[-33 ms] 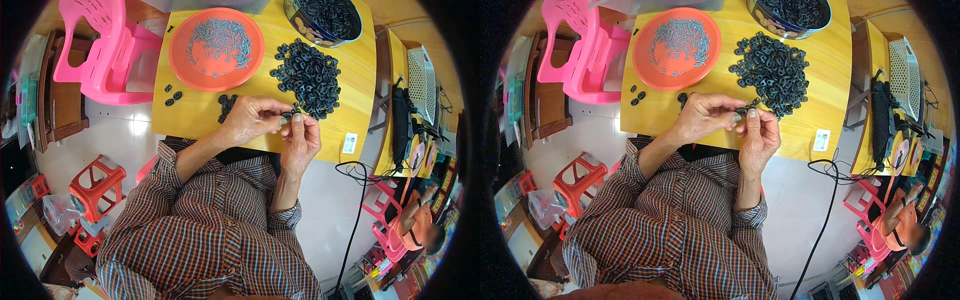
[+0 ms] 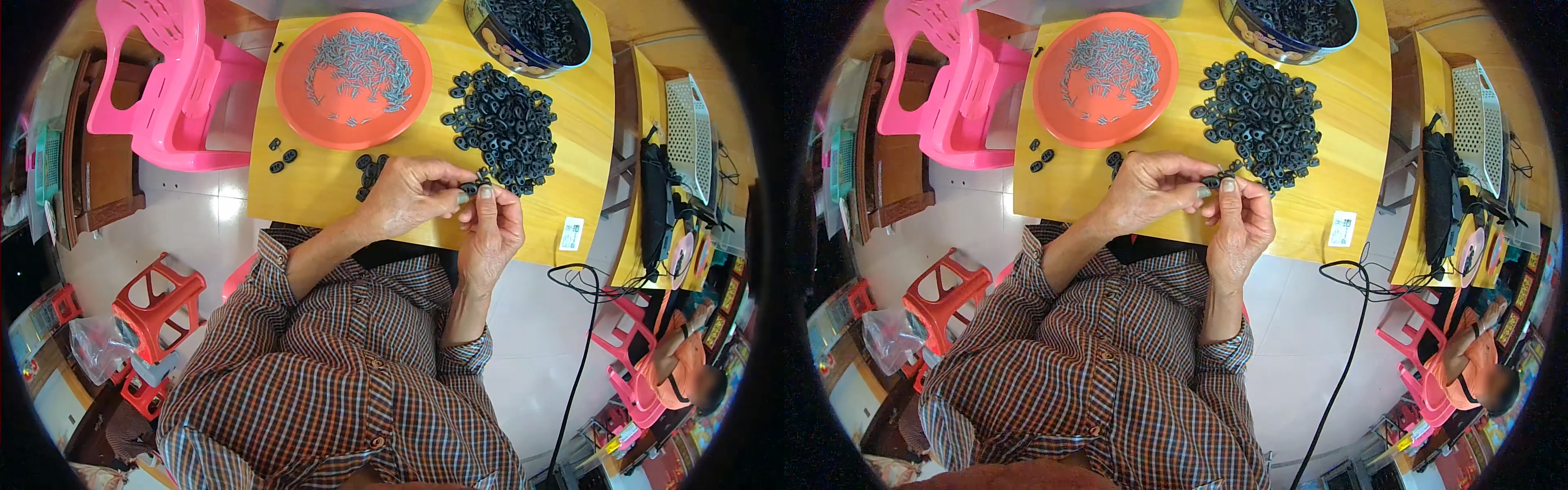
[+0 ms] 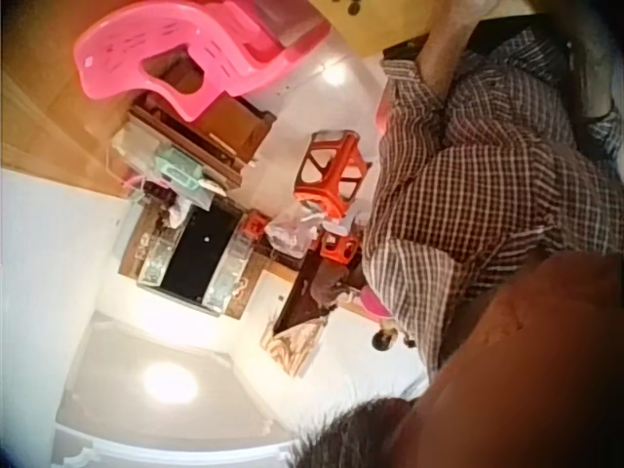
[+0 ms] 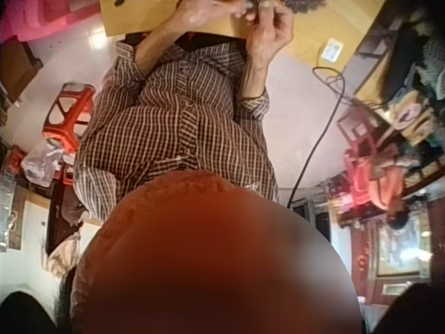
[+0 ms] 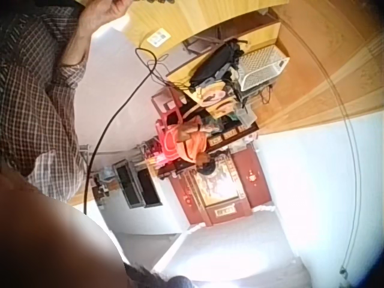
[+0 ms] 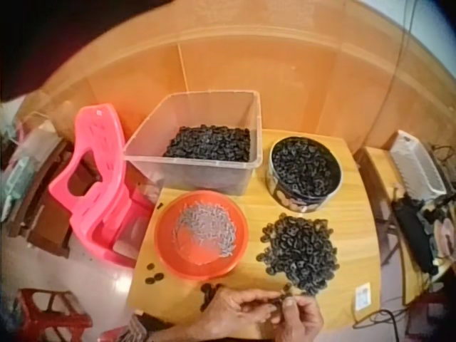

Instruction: Assembling small plastic and metal hardware components at a table.

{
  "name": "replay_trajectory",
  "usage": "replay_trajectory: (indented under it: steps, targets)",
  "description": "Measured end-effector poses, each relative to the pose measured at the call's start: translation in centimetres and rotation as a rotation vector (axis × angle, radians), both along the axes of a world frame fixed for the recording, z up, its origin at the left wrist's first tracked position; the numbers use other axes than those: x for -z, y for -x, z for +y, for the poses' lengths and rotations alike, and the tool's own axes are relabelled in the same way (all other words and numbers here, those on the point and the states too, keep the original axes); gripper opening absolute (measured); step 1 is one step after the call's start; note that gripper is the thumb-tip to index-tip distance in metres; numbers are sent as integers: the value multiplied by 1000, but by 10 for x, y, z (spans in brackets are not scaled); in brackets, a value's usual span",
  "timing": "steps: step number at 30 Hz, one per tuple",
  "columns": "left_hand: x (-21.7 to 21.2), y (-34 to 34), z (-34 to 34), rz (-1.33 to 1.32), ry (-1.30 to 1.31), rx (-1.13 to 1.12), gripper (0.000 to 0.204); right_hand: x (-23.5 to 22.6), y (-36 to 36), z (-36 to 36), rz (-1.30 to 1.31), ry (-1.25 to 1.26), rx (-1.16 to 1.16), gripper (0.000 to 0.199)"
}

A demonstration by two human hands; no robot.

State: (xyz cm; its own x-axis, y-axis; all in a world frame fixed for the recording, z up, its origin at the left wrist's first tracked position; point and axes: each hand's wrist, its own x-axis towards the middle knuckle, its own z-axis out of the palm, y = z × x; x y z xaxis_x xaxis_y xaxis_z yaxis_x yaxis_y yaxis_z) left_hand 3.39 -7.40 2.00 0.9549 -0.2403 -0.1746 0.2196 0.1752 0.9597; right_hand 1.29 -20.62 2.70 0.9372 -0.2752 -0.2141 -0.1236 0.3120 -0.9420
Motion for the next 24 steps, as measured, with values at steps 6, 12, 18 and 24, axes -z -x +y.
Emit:
replay_trajectory:
  steps: [6,12,18,24]
  targets:
    - [-1,-1,2,-22,-50,-6,32,2,0,1,-22,-16,3,7]
    - [2,-1,4,-56,-67,-8,32,2,1,0,-19,-40,31,7]
    - [8,-2,8,79,93,67,28,2,0,0,-19,-52,24,7]
    - [11,-2,8,106,154,37,20,1,1,0,3,-58,-24,8]
